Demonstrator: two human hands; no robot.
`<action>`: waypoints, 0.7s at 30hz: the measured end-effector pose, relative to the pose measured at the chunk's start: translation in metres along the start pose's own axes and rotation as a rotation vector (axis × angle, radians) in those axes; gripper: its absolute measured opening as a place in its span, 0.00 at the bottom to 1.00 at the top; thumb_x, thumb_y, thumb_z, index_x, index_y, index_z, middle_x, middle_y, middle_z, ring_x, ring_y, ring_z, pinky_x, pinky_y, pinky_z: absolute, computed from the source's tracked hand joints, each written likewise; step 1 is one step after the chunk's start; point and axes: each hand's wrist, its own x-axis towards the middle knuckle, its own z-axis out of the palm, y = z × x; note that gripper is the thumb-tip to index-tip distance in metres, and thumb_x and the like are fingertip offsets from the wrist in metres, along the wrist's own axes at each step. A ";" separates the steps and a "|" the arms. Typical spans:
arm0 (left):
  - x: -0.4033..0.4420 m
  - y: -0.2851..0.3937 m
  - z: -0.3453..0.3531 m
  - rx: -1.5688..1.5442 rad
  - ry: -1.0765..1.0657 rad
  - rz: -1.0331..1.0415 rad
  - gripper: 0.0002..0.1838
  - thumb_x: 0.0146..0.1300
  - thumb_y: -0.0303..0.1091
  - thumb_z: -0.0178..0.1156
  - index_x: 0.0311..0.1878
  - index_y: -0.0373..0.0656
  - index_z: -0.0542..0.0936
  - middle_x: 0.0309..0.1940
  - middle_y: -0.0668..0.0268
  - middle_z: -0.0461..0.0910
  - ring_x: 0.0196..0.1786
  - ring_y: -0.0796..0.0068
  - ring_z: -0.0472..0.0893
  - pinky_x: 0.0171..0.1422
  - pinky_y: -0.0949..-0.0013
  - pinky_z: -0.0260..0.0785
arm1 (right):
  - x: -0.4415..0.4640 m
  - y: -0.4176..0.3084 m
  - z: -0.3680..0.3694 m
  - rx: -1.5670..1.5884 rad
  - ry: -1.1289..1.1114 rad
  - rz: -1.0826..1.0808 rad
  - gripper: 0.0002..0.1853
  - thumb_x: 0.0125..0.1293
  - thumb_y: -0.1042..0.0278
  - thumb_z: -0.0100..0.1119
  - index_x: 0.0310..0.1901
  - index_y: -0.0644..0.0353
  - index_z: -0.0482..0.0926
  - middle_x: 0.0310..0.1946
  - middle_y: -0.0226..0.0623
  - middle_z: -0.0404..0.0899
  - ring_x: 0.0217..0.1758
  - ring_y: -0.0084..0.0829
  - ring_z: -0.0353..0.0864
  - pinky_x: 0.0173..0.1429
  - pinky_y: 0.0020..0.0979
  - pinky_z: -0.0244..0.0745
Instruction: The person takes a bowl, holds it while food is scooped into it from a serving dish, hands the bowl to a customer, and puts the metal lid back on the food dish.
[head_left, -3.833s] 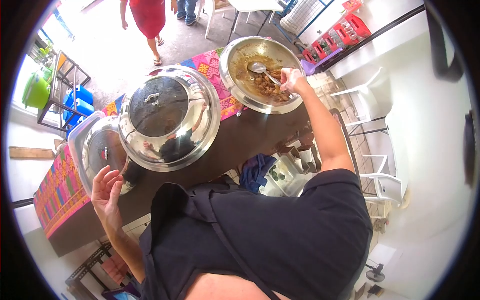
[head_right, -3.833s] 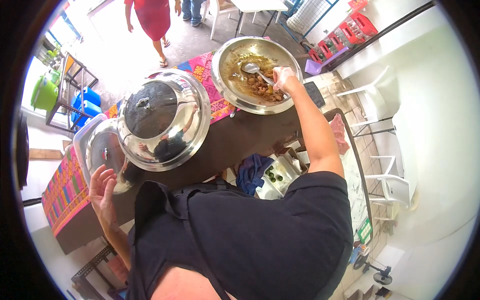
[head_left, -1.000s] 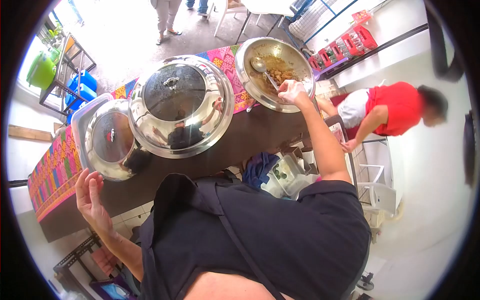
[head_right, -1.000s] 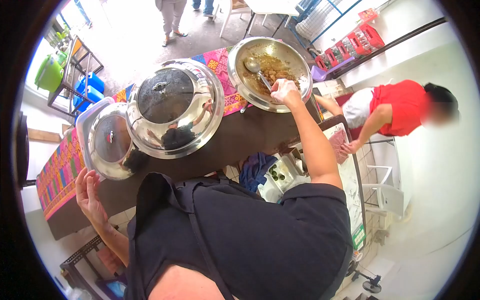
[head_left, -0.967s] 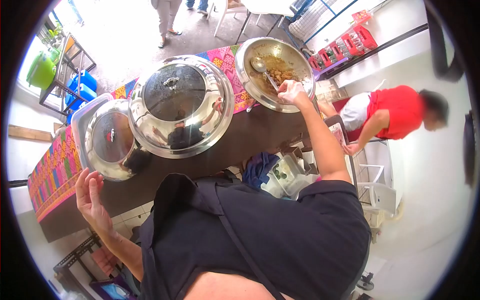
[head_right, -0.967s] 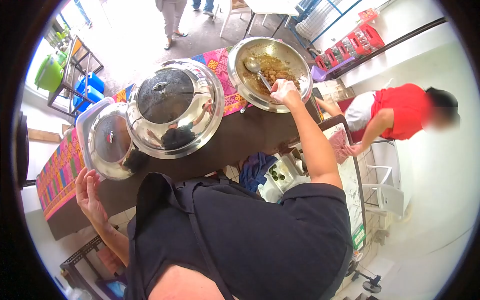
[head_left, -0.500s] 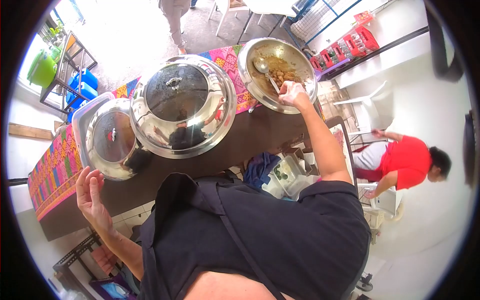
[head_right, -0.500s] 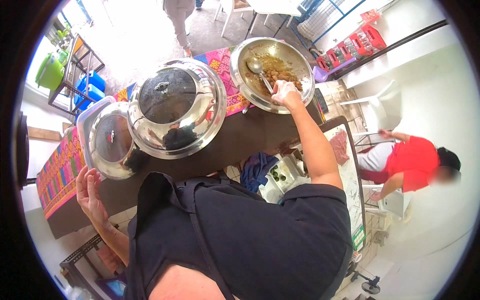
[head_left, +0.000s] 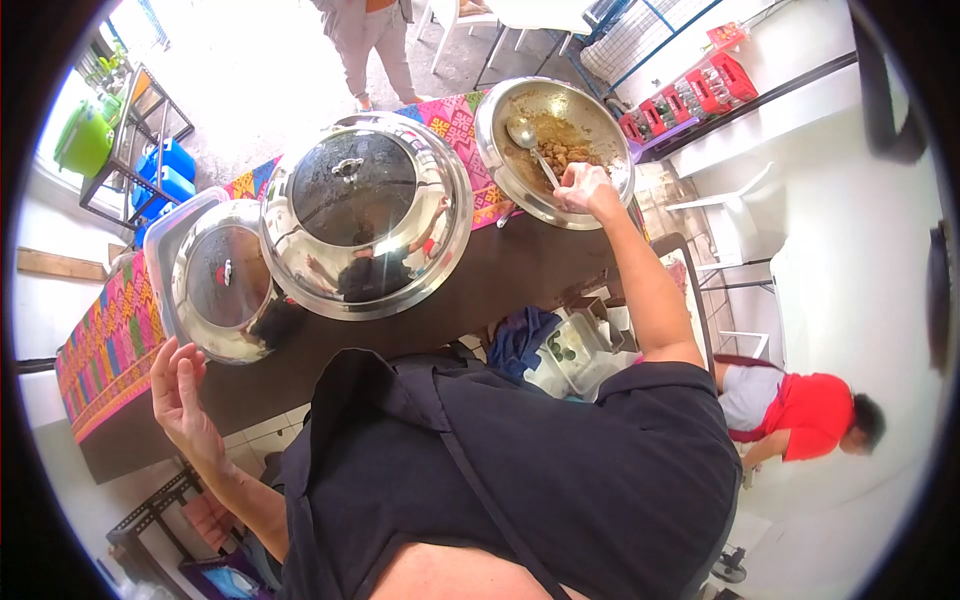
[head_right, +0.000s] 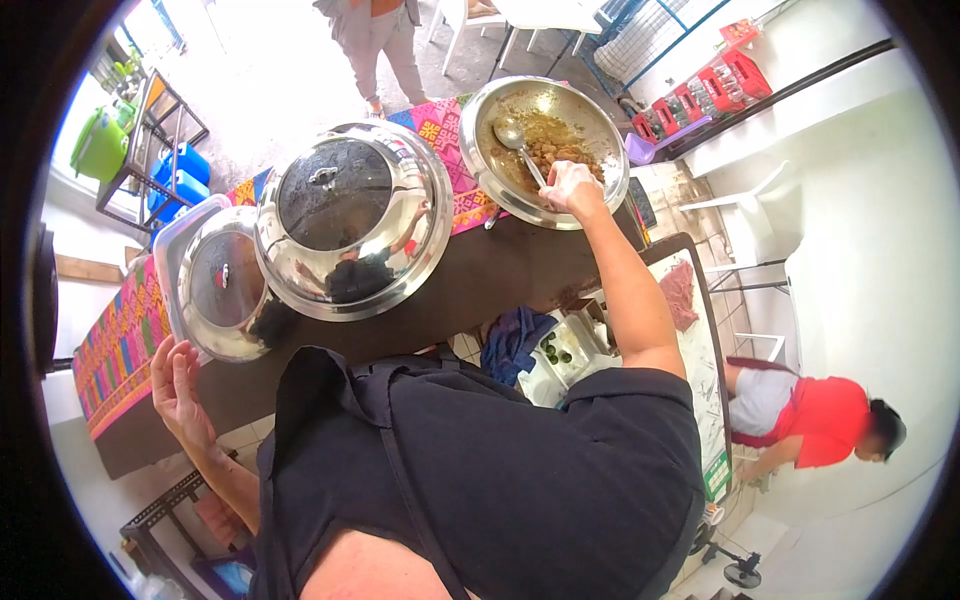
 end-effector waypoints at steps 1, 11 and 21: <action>0.000 0.000 0.000 0.006 0.003 -0.001 0.16 0.71 0.32 0.54 0.59 0.37 0.75 0.45 0.62 0.80 0.46 0.76 0.79 0.55 0.72 0.71 | 0.000 0.000 0.000 0.011 -0.003 0.013 0.15 0.49 0.56 0.66 0.38 0.52 0.83 0.41 0.38 0.84 0.48 0.36 0.82 0.55 0.38 0.75; 0.001 -0.001 -0.002 -0.022 0.019 0.000 0.16 0.71 0.33 0.54 0.58 0.37 0.75 0.45 0.62 0.80 0.46 0.75 0.79 0.55 0.72 0.71 | 0.009 0.010 0.006 0.034 -0.002 0.029 0.16 0.51 0.54 0.67 0.40 0.49 0.83 0.43 0.39 0.84 0.50 0.37 0.82 0.55 0.38 0.75; 0.001 -0.001 -0.005 -0.049 0.022 -0.005 0.16 0.70 0.33 0.55 0.58 0.38 0.75 0.46 0.62 0.79 0.48 0.74 0.79 0.56 0.72 0.71 | 0.020 0.020 0.013 0.016 -0.009 0.004 0.15 0.50 0.54 0.69 0.38 0.50 0.83 0.44 0.38 0.83 0.51 0.37 0.82 0.55 0.38 0.75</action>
